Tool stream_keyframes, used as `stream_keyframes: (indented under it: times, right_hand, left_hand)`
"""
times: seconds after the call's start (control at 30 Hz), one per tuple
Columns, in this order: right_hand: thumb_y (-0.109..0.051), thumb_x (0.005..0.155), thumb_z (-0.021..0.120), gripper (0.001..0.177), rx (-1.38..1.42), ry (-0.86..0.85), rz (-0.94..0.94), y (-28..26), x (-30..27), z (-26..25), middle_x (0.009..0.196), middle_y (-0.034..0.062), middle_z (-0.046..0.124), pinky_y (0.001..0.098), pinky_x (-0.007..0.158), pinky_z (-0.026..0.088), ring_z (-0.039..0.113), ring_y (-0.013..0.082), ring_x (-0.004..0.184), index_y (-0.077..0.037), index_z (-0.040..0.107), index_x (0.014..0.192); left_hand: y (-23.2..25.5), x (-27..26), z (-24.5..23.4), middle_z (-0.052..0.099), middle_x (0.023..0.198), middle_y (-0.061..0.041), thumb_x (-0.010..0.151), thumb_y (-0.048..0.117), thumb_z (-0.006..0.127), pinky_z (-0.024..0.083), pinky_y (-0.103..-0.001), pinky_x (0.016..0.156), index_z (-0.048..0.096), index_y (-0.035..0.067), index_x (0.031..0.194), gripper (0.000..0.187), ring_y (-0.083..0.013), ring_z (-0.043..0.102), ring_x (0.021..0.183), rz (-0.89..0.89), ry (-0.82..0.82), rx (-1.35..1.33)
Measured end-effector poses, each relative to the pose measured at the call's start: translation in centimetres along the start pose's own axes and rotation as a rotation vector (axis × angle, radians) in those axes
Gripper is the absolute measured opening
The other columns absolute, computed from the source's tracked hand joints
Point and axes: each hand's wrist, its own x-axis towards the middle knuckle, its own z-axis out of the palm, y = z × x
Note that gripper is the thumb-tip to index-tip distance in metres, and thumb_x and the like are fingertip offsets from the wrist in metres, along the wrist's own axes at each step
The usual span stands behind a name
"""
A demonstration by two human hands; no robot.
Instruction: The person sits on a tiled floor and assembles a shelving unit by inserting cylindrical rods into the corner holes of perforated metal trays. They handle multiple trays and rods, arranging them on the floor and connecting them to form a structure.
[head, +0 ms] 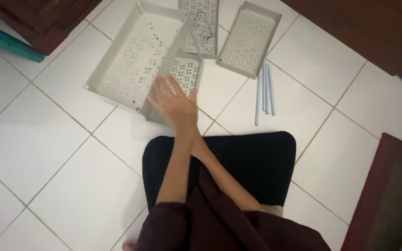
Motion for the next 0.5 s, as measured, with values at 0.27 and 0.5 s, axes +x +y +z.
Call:
stream_keyframes:
  times: [0.27, 0.5]
  right_hand:
    - [-0.007, 0.108, 0.073, 0.037, -0.1, -0.095, 0.254, -0.8, 1.6, -2.8, 0.137, 0.0176, 0.073, 0.0384, 0.109, 0.055, 0.07, 0.0264, 0.127, 0.002, 0.064, 0.143]
    - [0.004, 0.105, 0.069, 0.026, -0.083, -0.115, 0.372, -4.9, 3.4, -4.8, 0.122, 0.0166, 0.079, 0.0398, 0.099, 0.064, 0.078, 0.0298, 0.115, -0.004, 0.068, 0.13]
  left_hand:
    - [-3.6, -8.4, 2.3, 0.066, 0.157, -0.016, 0.113, 0.046, 0.061, 0.036, -0.074, 0.125, 0.066, 0.007, 0.15, 0.054, -0.0416, 0.059, 0.147, -0.07, -0.276, -0.002]
    - [-5.7, -10.3, 0.6, 0.078, 0.122, -0.023, 0.112, 0.022, 0.055, 0.059, -0.059, 0.087, 0.06, 0.011, 0.148, 0.038, -0.0495, 0.075, 0.108, -0.271, -0.568, -0.551]
